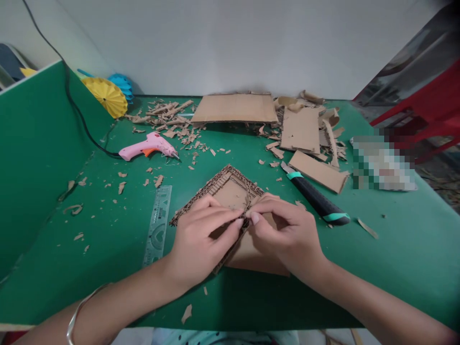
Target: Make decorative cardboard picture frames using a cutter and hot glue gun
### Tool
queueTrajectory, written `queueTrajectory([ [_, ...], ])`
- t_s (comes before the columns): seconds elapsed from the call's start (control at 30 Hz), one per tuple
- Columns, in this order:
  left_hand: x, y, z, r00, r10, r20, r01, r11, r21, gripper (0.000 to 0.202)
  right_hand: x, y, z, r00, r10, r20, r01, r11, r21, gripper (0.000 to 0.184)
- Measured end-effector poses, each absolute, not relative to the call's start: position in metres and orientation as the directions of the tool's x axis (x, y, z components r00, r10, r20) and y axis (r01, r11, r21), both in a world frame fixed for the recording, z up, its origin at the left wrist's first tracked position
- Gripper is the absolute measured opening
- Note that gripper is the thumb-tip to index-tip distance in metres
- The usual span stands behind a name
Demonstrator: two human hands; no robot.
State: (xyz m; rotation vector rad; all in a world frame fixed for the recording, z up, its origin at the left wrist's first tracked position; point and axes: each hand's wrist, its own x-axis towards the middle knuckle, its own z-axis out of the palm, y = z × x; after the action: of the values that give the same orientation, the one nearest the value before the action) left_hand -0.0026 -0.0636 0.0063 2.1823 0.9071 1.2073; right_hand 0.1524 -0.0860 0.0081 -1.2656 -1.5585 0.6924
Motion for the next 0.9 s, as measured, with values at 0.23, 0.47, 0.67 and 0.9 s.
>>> queueTrajectory([
  [0.23,-0.004,-0.062,0.008,0.333,0.895,0.296,0.362,-0.412,0.836,0.011,0.156,-0.082,0.005,-0.015,0.899,0.438,0.46,0.395,-0.795,0.011],
  [0.47,-0.004,-0.06,0.007,0.342,0.889,0.303,0.363,-0.423,0.83,0.011,0.158,-0.082,-0.001,-0.007,0.831,0.557,0.496,0.486,-0.719,0.018],
  [0.67,-0.004,-0.061,0.006,0.364,0.876,0.316,0.367,-0.446,0.816,0.01,0.161,-0.081,-0.002,-0.117,0.742,0.66,0.509,0.615,-0.602,0.024],
  [0.9,-0.004,-0.059,0.005,0.403,0.861,0.309,0.37,-0.463,0.805,0.012,0.168,-0.079,-0.004,-0.349,0.628,0.696,0.544,0.74,-0.396,0.022],
])
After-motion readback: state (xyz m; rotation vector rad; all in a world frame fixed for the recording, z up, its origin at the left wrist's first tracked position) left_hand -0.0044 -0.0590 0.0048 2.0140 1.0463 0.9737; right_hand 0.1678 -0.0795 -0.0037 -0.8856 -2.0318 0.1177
